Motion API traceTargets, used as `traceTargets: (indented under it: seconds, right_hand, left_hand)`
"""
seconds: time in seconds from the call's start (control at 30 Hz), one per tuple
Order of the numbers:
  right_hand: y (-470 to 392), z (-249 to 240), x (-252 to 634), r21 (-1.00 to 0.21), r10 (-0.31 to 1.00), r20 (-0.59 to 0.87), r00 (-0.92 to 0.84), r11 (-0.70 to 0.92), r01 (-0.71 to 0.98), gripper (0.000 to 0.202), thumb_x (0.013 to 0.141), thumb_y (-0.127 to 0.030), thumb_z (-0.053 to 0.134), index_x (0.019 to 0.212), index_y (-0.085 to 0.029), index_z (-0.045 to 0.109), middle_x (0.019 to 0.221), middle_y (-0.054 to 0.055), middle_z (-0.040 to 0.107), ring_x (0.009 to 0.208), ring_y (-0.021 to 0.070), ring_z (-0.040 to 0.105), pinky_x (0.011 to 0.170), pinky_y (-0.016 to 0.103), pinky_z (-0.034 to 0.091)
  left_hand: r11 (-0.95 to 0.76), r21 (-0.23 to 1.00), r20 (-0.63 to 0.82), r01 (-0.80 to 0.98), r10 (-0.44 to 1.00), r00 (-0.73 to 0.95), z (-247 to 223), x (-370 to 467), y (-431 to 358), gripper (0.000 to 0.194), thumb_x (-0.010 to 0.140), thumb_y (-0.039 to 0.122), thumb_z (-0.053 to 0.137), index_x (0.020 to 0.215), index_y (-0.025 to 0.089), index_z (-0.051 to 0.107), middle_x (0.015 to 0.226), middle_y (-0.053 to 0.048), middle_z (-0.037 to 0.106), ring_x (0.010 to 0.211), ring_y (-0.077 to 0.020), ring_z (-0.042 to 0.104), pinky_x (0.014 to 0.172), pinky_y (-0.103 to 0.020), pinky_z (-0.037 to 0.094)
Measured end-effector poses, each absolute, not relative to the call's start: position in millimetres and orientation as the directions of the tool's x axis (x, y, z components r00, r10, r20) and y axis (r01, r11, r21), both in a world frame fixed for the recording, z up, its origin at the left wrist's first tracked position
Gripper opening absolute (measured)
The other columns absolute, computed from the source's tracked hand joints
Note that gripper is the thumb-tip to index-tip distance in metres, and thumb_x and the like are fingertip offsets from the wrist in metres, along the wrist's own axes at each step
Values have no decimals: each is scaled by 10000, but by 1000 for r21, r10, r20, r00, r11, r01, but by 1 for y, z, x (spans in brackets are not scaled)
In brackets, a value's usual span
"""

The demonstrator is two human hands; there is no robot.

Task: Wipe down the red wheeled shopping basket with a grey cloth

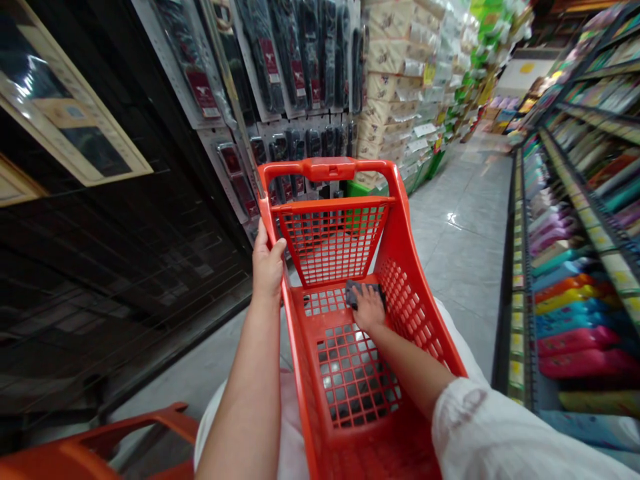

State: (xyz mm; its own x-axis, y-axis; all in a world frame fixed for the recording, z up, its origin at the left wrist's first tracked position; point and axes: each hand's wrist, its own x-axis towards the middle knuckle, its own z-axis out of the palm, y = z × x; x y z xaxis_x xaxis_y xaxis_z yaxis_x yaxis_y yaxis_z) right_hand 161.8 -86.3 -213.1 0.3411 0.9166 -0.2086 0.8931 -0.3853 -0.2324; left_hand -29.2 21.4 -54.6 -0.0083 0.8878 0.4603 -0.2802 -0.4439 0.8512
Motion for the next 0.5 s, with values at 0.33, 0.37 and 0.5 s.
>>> traceTargets:
  seconds: [0.33, 0.37, 0.5]
  right_hand:
    - [-123, -210, 56, -421, 976, -185, -112, 24, 907, 785, 793, -310, 634, 1512, -280, 321, 1640, 80, 137, 1515, 279, 91, 1212, 448, 83]
    - [-123, -210, 55, -425, 979, -174, -109, 25, 905, 781, 792, -295, 627, 1512, -278, 323, 1637, 75, 154, 1514, 273, 101, 1213, 446, 85]
    - [-107, -213, 89, -386, 990, -140, -1, -54, 921, 756, 789, -240, 613, 1498, -287, 354, 1625, 57, 214, 1504, 265, 163, 1211, 427, 99]
  left_hand:
    - [-440, 852, 455, -284, 891, -17, -49, -29, 17, 627, 778, 244, 686, 1385, 264, 531, 1498, -8, 475, 1424, -242, 368, 1207, -395, 230]
    - [-434, 855, 450, -285, 893, -13, -48, -29, 16, 626, 776, 246, 686, 1383, 259, 533, 1496, -12, 478, 1422, -242, 370, 1207, -397, 230]
    - [-408, 865, 430, -292, 903, 12, -47, -30, 14, 620, 777, 231, 681, 1379, 255, 536, 1489, -18, 486, 1421, -232, 374, 1207, -390, 223]
